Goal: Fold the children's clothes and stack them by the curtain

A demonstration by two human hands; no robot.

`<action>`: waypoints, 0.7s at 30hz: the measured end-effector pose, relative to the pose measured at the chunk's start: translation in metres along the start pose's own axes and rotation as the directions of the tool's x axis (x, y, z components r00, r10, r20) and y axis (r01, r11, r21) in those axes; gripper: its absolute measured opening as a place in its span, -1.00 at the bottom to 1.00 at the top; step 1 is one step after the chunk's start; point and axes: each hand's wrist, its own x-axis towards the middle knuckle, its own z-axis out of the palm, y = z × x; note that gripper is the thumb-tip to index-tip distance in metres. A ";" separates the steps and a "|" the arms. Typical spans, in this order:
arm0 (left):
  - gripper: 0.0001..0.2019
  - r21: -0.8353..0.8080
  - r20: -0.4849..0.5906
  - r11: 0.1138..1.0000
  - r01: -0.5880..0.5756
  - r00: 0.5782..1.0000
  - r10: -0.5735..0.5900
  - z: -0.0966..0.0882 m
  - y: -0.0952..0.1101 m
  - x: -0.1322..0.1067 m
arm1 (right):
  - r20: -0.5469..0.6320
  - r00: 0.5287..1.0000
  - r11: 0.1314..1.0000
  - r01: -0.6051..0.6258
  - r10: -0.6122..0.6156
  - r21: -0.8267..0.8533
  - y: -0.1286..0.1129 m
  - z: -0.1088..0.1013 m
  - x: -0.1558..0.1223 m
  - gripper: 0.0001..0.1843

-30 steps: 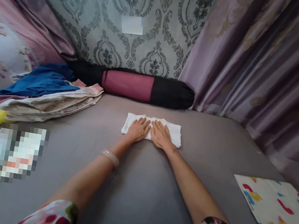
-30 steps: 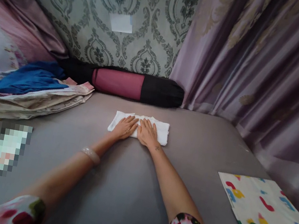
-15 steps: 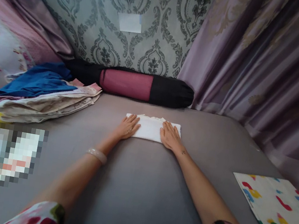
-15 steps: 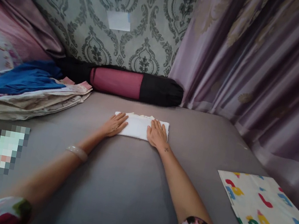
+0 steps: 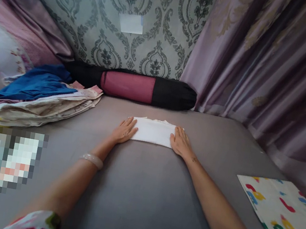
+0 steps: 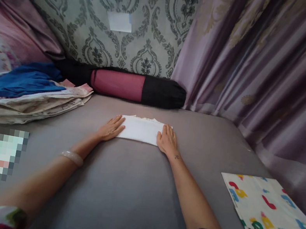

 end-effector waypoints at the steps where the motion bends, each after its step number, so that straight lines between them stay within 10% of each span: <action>1: -0.35 0.003 0.016 1.000 0.001 1.000 -0.002 -0.001 0.001 0.000 | 0.002 1.000 1.000 -0.001 0.001 -0.005 0.000 0.000 0.000 -0.32; 21: -0.44 0.016 -0.079 0.999 -0.049 0.996 0.050 0.012 0.024 0.021 | -0.013 0.999 0.998 0.048 -0.047 0.029 -0.030 0.005 0.012 -0.36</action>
